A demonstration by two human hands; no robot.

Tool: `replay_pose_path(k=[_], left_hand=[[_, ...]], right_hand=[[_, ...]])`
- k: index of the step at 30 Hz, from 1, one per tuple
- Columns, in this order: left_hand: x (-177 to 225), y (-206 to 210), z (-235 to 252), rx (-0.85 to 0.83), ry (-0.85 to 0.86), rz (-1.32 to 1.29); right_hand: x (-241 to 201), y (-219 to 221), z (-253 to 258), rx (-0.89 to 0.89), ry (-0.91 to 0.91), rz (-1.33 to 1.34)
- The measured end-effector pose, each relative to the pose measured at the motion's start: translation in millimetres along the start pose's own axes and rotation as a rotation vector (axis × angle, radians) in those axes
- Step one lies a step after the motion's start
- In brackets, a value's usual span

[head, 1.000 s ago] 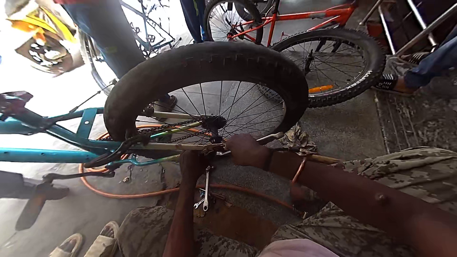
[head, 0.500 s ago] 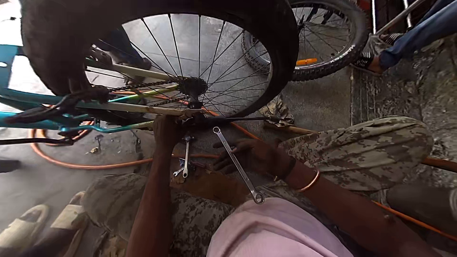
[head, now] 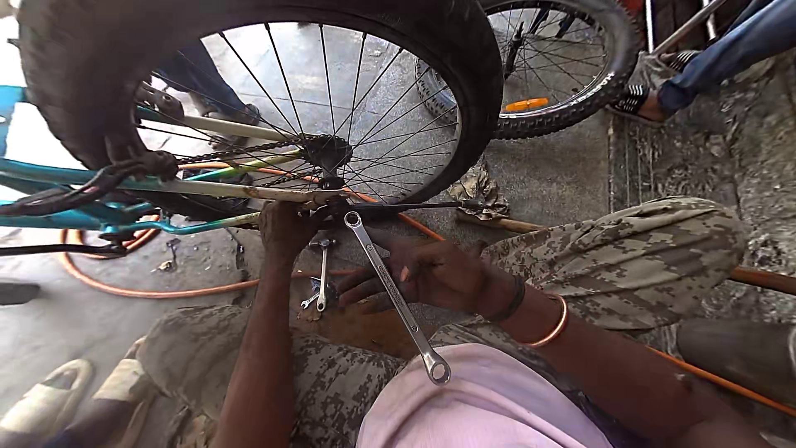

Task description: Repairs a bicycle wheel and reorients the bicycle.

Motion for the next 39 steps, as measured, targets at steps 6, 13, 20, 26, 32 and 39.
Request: replay_pose_path(k=[6,13,20,26,32,39], left_hand=[[1.9,-3.4,-2.3,-0.038,-0.036,0.010],[-1.8,-3.3,0.5,-0.019,-0.046,0.022],[-6.3,2.3,-2.1,0.004,-0.022,0.020],[2.5,-13.6,-14.4,0.037,-0.038,-0.028],[-0.6,-12.4,-8.2,0.067,-0.024,-0.037],[0.4,13.3,-4.5,-0.264,-0.154,0.016]], right_hand=[[-4.3,15.5,2.4,-0.032,-0.023,-0.073],[81.6,-85.5,-13.3,0.649,0.199,-0.195],[91.0,-180.2,18.7,0.788,0.098,0.094],[68.0,-210.7,57.3,0.635,0.095,-0.778],[16.8,-128.7,79.8,0.584,0.207,-1.795],[-47.7,-79.1,83.1,0.499,0.087,-2.130]])
Point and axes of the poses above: each hand's wrist, its own z-axis towards the middle knuckle, its own y-axis out of the palm, x = y × z, the point moved 5 cm from there along z, towards the middle knuckle, and after that the axes turned 14 degrees about z, right-handed, at the moved point
